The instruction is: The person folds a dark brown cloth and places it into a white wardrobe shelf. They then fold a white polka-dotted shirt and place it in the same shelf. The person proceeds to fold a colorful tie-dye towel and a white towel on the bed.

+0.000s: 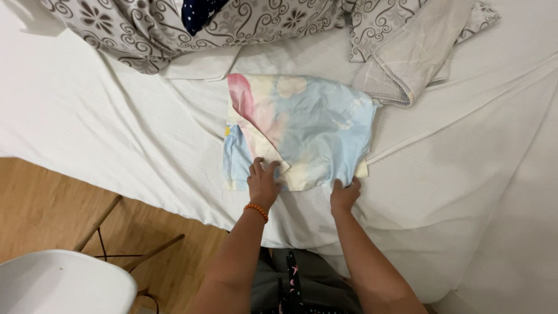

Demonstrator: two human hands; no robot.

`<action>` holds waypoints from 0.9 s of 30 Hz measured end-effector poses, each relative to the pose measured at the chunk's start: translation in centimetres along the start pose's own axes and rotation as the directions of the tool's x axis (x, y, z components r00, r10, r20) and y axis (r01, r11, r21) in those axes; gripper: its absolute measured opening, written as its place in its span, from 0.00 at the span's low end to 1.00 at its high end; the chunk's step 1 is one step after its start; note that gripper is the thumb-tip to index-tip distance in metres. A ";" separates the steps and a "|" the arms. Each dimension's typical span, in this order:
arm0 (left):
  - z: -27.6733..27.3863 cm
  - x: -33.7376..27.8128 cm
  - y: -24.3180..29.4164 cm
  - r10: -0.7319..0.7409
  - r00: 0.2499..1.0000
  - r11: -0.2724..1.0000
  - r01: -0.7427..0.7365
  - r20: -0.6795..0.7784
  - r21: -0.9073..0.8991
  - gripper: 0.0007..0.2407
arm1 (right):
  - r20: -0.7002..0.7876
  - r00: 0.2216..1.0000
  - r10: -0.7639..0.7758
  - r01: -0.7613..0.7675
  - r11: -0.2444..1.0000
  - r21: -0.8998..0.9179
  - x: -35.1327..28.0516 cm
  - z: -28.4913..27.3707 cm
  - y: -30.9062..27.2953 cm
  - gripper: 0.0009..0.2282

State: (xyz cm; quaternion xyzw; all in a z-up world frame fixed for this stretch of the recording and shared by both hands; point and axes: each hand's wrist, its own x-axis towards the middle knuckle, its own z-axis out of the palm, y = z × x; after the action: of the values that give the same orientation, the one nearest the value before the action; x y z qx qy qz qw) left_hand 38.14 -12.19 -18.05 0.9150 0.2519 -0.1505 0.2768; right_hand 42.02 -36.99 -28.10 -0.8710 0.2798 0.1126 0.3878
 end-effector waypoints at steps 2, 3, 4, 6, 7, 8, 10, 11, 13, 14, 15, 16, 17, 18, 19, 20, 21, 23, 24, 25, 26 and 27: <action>2.5 0.9 -3.2 0.021 1.000 0.998 -0.022 -0.023 -0.056 0.21 | 0.033 0.993 0.112 -0.115 0.984 0.139 -1.0 -1.7 -2.9 0.27; 3.8 1.5 -4.6 0.039 0.998 0.993 -0.044 -0.048 -0.108 0.15 | 0.086 0.973 0.214 -0.230 0.934 0.273 -1.5 -2.5 -4.5 0.24; 4.5 2.1 -6.2 0.044 0.998 0.993 -0.049 -0.048 -0.109 0.15 | 0.081 0.973 0.214 -0.229 0.934 0.275 -1.2 -2.6 -4.1 0.24; 6.1 3.3 -9.1 -0.022 0.999 0.977 0.015 -0.032 -0.214 0.07 | -0.039 0.992 0.123 -0.117 0.983 0.142 -0.7 -2.8 -3.4 0.20; 5.0 3.5 -9.2 -0.016 0.999 0.977 0.009 -0.031 -0.213 0.07 | -0.044 0.991 0.125 -0.118 0.982 0.145 -0.7 -3.0 -3.6 0.20; 4.0 3.6 -9.2 -0.191 0.980 0.876 0.194 0.052 -0.441 0.07 | 0.020 0.972 0.236 -0.232 0.930 0.285 -0.7 -3.1 -3.8 0.22; 4.0 4.6 -11.1 -0.327 0.929 0.695 0.360 0.173 -0.622 0.08 | 0.094 0.938 0.333 -0.341 0.843 0.417 0.5 -2.7 -2.6 0.23; 5.1 5.4 -12.9 -0.358 0.903 0.364 0.368 0.237 -0.856 0.09 | 0.250 0.873 0.419 -0.486 0.700 0.524 1.7 -2.1 -1.3 0.20; 5.4 6.3 -14.8 -0.361 0.878 -0.026 0.327 0.314 -0.945 0.10 | 0.412 0.784 0.464 -0.618 0.522 0.588 5.0 -0.5 1.5 0.18; 4.5 6.7 -15.0 -0.281 0.869 -0.246 0.346 0.408 -0.905 0.13 | 0.529 0.736 0.423 -0.671 0.351 0.653 7.2 0.7 2.9 0.17; 3.7 7.1 -15.2 -0.180 0.858 -0.450 0.363 0.481 -0.816 0.17 | 0.633 0.687 0.357 -0.713 0.167 0.681 9.5 2.0 4.2 0.17; 1.0 6.9 -13.5 -0.183 0.858 -0.449 0.362 0.480 -0.817 0.17 | 0.635 0.685 0.356 -0.715 0.166 0.679 11.8 1.9 3.6 0.17; -1.7 6.8 -11.9 -0.115 0.911 -0.487 0.296 0.396 -0.822 0.17 | 0.656 0.745 0.124 -0.648 0.366 0.667 14.2 1.9 3.0 0.18; -4.3 6.8 -10.1 -0.047 0.951 -0.528 0.235 0.304 -0.816 0.17 | 0.673 0.730 -0.117 -0.524 0.536 0.662 16.6 1.8 2.5 0.20; -5.9 6.8 -9.2 -0.047 0.952 -0.527 0.235 0.304 -0.817 0.17 | 0.673 0.730 -0.117 -0.525 0.534 0.663 13.7 -1.1 -1.8 0.20; -7.5 6.9 -8.3 -0.025 0.970 -0.553 0.189 0.243 -0.811 0.18 | 0.624 0.764 -0.165 -0.538 0.371 0.757 11.5 -3.7 -7.7 0.21; -9.0 7.0 -7.3 -0.004 0.984 -0.580 0.145 0.181 -0.801 0.19 | 0.566 0.800 -0.200 -0.534 0.194 0.823 9.6 -6.3 -14.9 0.21; -10.9 6.3 -5.8 -0.006 0.991 -0.597 0.103 0.133 -0.796 0.20 | 0.500 0.808 -0.312 -0.469 0.176 0.866 6.0 -9.2 -19.9 0.22; -11.7 5.8 -5.1 -0.014 0.996 -0.613 0.063 0.091 -0.788 0.20 | 0.433 0.801 -0.412 -0.409 0.152 0.900 4.1 -10.6 -22.1 0.23; -9.9 5.7 -6.3 -0.014 0.995 -0.612 0.067 0.095 -0.788 0.20 | 0.434 0.803 -0.409 -0.409 0.151 0.900 4.5 -10.0 -20.6 0.23; -8.0 5.8 -7.6 -0.035 0.993 -0.589 0.072 0.114 -0.805 0.20 | 0.418 0.839 -0.348 -0.342 0.259 0.903 4.9 -9.4 -19.1 0.23; -6.1 5.8 -8.9 -0.055 0.990 -0.565 0.078 0.132 -0.821 0.20 | 0.392 0.873 -0.288 -0.278 0.367 0.888 5.3 -8.8 -17.6 0.24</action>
State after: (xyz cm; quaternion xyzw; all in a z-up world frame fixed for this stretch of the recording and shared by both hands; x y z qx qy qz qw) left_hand 38.95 -0.08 -19.39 0.1635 0.3135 0.1264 0.9268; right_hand 56.30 -36.05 -13.52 -0.4405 0.1832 0.1491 0.8662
